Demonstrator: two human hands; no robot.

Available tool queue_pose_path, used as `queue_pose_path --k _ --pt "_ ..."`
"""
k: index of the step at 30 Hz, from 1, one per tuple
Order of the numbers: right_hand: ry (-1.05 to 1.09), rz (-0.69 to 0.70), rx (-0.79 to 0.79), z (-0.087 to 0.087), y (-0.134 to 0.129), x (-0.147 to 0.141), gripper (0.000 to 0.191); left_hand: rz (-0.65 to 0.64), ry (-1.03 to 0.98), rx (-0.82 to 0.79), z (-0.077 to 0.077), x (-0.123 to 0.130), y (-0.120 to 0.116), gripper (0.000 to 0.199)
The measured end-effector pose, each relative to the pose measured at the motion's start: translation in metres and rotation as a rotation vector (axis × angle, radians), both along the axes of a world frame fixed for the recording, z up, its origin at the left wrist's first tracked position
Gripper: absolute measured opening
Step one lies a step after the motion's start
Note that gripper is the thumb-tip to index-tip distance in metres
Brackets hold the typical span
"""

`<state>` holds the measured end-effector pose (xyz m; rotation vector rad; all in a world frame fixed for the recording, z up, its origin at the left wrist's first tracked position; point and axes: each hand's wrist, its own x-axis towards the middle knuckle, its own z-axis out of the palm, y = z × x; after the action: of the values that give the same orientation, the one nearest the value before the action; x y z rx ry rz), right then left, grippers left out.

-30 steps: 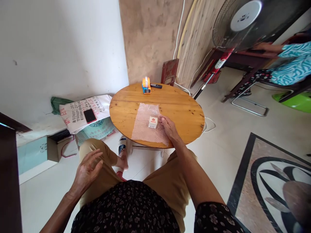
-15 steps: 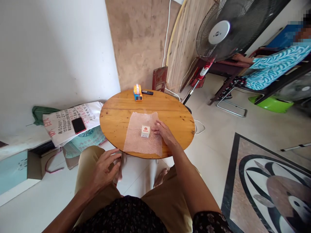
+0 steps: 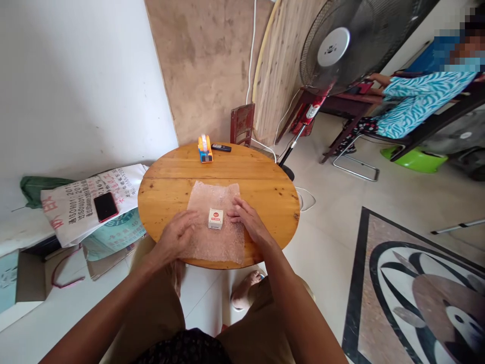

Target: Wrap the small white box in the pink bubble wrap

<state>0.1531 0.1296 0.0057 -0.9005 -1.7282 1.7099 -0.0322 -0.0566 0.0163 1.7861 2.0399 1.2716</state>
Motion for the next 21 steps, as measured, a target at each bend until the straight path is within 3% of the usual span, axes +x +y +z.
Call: queue_pose_path --k 9,13,21 --pt "-0.201 0.096 0.009 0.006 0.012 -0.008 0.056 -0.099 0.159 -0.074 -0.027 -0.034 0.075 0.042" --pt "-0.283 0.109 -0.021 0.014 0.018 -0.011 0.055 -0.079 0.273 -0.151 -0.031 -0.035 0.084 0.042" --pt "-0.318 0.034 -0.034 0.022 0.003 0.003 0.05 -0.094 0.373 -0.207 -0.028 -0.042 0.083 0.045"
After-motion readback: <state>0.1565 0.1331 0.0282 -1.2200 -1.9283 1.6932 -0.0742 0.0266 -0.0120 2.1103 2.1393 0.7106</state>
